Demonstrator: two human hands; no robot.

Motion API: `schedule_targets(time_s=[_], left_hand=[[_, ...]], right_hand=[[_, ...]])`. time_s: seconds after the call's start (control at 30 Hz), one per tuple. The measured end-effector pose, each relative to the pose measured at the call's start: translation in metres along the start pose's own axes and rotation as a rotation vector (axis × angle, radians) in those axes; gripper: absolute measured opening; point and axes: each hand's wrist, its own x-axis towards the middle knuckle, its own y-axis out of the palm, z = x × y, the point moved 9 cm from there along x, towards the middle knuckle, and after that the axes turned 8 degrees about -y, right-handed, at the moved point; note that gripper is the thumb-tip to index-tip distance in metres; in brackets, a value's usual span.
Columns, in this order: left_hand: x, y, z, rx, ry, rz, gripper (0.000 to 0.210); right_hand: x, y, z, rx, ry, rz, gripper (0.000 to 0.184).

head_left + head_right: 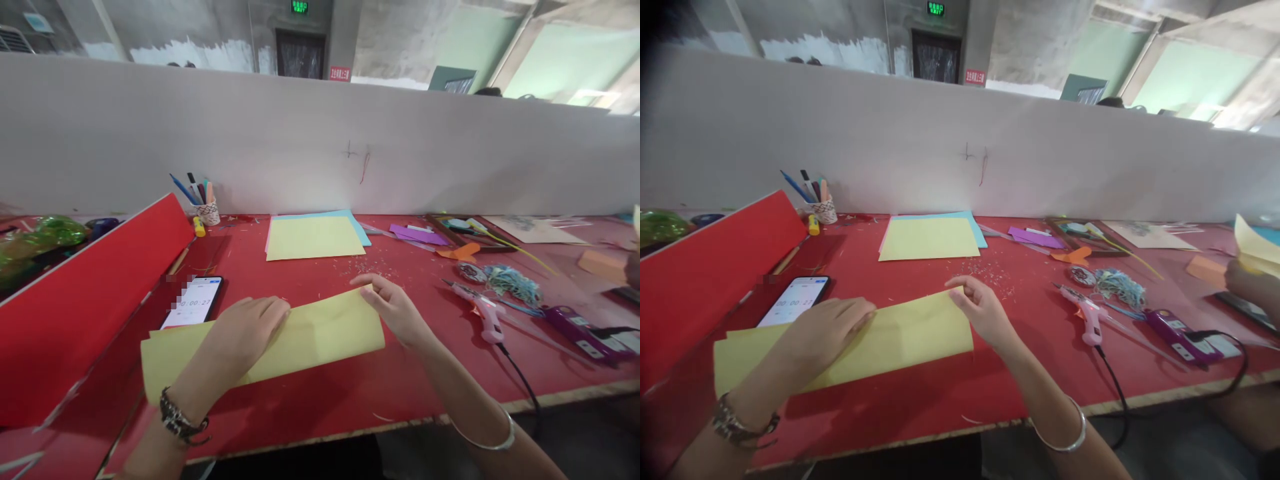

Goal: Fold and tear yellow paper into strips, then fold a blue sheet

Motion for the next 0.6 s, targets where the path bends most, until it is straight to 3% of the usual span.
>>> schedule_targets(time_s=[0.13,0.33,0.47,0.6], left_hand=[[-0.005,-0.007,-0.001,-0.008,0.04,-0.076,0.034],[-0.006,-0.015,-0.001,0.011,0.054,-0.162,0.034],[-0.001,-0.021,-0.009,-0.034,0.018,-0.216,0.032],[0.006,-0.026,-0.023,-0.045,0.003,-0.262,0.037]], right_hand=[[-0.007,0.007,-0.007,0.132,0.13,-0.002,0.037],[-0.012,0.006,-0.003,0.154,0.151,-0.065,0.036],[-0.013,0.007,0.005,0.087,0.1,-0.097,0.035],[-0.013,0.006,0.026,-0.07,-0.037,-0.127,0.035]])
